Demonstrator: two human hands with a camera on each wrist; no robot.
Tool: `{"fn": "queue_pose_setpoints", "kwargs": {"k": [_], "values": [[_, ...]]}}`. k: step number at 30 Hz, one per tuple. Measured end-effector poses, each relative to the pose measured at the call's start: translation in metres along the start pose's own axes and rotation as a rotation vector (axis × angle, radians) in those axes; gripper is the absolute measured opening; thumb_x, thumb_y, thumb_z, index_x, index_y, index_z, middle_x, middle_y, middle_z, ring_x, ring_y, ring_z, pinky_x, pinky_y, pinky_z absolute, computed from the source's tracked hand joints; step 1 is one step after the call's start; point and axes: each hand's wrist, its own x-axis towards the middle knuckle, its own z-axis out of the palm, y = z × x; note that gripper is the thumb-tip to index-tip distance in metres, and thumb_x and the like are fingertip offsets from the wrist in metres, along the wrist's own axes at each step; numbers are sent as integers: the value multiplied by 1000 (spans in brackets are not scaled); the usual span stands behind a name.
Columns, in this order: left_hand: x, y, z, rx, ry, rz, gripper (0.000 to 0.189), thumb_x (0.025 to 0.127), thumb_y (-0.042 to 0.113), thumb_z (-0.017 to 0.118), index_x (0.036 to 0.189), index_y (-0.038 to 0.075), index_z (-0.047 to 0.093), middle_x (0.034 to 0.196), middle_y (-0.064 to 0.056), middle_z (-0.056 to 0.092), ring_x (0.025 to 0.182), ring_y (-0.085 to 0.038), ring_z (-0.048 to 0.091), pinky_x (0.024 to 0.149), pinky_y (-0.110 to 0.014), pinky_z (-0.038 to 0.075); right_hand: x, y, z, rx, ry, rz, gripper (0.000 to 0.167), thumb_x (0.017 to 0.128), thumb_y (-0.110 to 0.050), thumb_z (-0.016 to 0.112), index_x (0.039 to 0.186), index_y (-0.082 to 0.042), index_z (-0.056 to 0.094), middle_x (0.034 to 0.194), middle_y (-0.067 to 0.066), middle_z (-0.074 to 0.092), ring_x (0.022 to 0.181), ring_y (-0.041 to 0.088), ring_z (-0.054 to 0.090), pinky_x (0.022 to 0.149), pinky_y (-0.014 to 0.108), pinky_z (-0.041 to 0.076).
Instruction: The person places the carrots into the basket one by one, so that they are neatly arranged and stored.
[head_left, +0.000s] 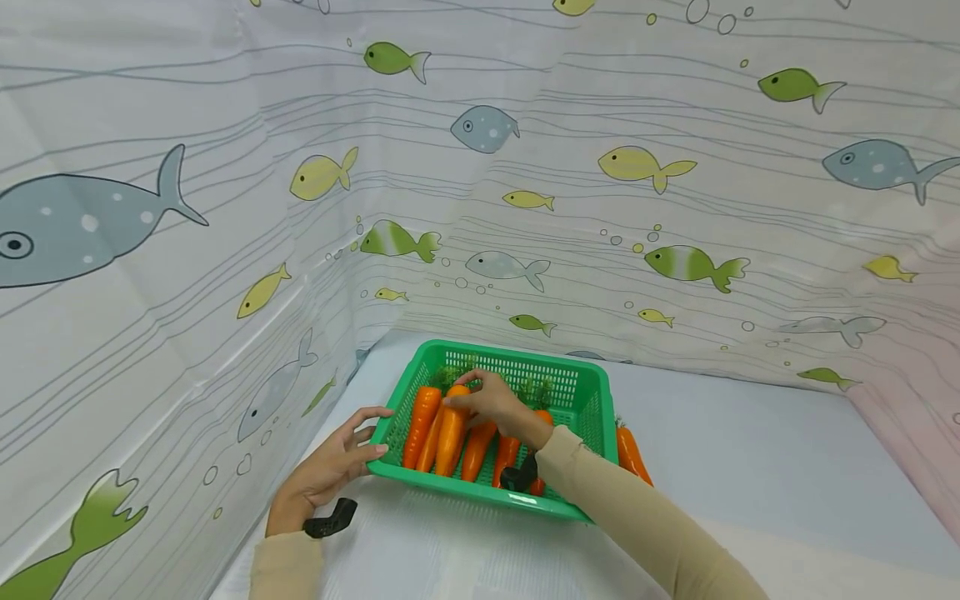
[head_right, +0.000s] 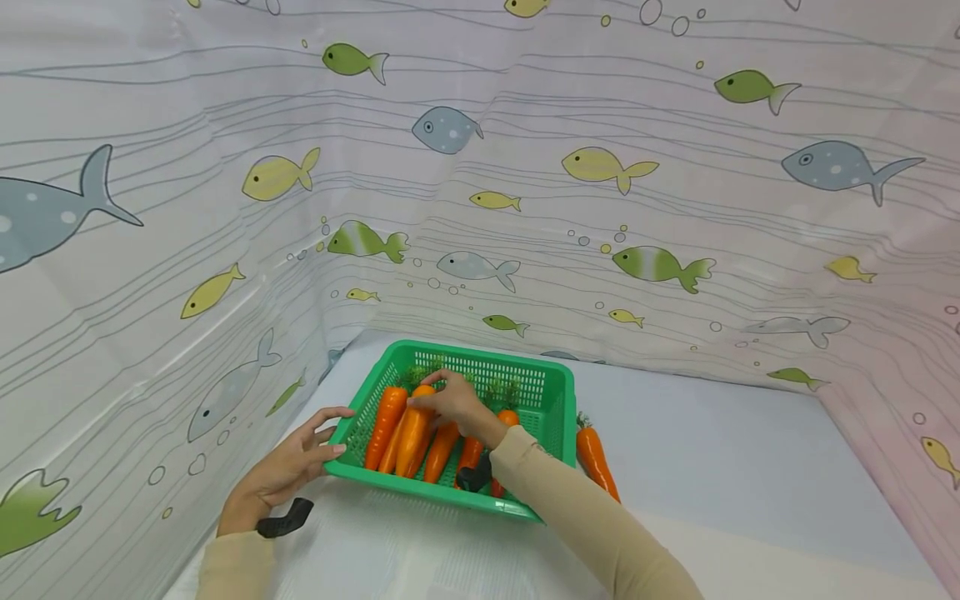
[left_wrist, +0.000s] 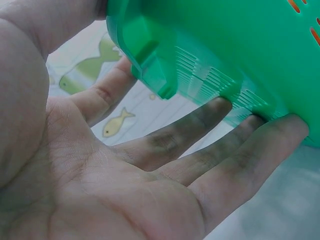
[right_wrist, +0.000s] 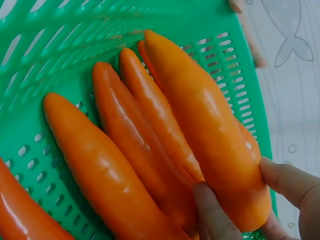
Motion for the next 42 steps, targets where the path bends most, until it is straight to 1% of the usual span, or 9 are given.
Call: {"fn": "queue_pose_setpoints", "kwargs": {"k": [7, 13, 16, 20, 23, 27, 34, 37, 42], "values": [[0, 0, 2, 11, -1, 3, 61, 100, 5, 63, 153, 13, 33, 161, -28, 19, 129, -39, 47, 92, -47, 54, -3, 1, 1, -6, 1, 1, 41, 95, -11, 76, 132, -1, 59, 113, 20, 64, 90, 41, 70, 82, 54, 58], [0, 1, 3, 23, -16, 16, 62, 100, 6, 64, 154, 10, 32, 164, -28, 10, 141, -48, 30, 93, -46, 52, -7, -1, 1, -43, -19, -8, 37, 99, -7, 69, 133, 0, 59, 117, 21, 63, 98, 46, 67, 85, 55, 57], [1, 2, 3, 23, -12, 14, 63, 100, 7, 64, 154, 11, 32, 164, -27, 9, 143, -49, 25, 93, -45, 52, -10, -5, -2, -102, -4, -30, 32, 100, -9, 67, 130, 1, 60, 116, 21, 64, 97, 47, 66, 83, 55, 57], [1, 1, 3, 25, -11, 11, 62, 101, 7, 63, 154, 11, 31, 164, -27, 11, 140, -48, 30, 92, -45, 53, -14, -15, -8, -215, 55, -72, 26, 102, -16, 65, 124, -1, 64, 116, 16, 66, 104, 46, 64, 81, 52, 58], [1, -1, 3, 30, -9, 11, 61, 101, 7, 63, 154, 10, 31, 164, -28, 10, 140, -49, 31, 92, -45, 53, -20, -23, -14, -227, 80, -110, 26, 104, -17, 63, 123, 0, 65, 121, 14, 64, 113, 45, 60, 83, 52, 57], [0, -2, 4, 30, -3, 7, 60, 101, 8, 62, 153, 12, 32, 164, -27, 9, 140, -48, 30, 93, -46, 53, -32, -33, -26, -176, 73, -156, 27, 105, -15, 61, 125, 2, 64, 125, 18, 62, 114, 43, 59, 88, 56, 55], [-2, -2, 4, 18, -5, 8, 59, 102, 5, 62, 153, 12, 32, 157, -28, 24, 124, -38, 49, 91, -47, 54, -54, -40, -59, -159, 105, -181, 27, 104, -15, 63, 126, 0, 62, 118, 19, 63, 96, 30, 64, 82, 47, 58], [-3, -2, 2, 23, 5, 17, 60, 101, 5, 63, 152, 12, 33, 156, -28, 26, 122, -37, 51, 91, -46, 54, -63, -41, -76, -154, 141, -187, 30, 103, -15, 63, 128, 1, 61, 113, 19, 64, 98, 38, 63, 80, 46, 58], [-3, -1, 1, 43, 4, 31, 60, 101, 7, 63, 152, 11, 34, 160, -28, 18, 130, -41, 44, 93, -45, 52, -76, -40, -104, -166, 178, -217, 33, 105, -16, 60, 131, 4, 59, 115, 24, 63, 105, 49, 58, 80, 47, 58]]}}
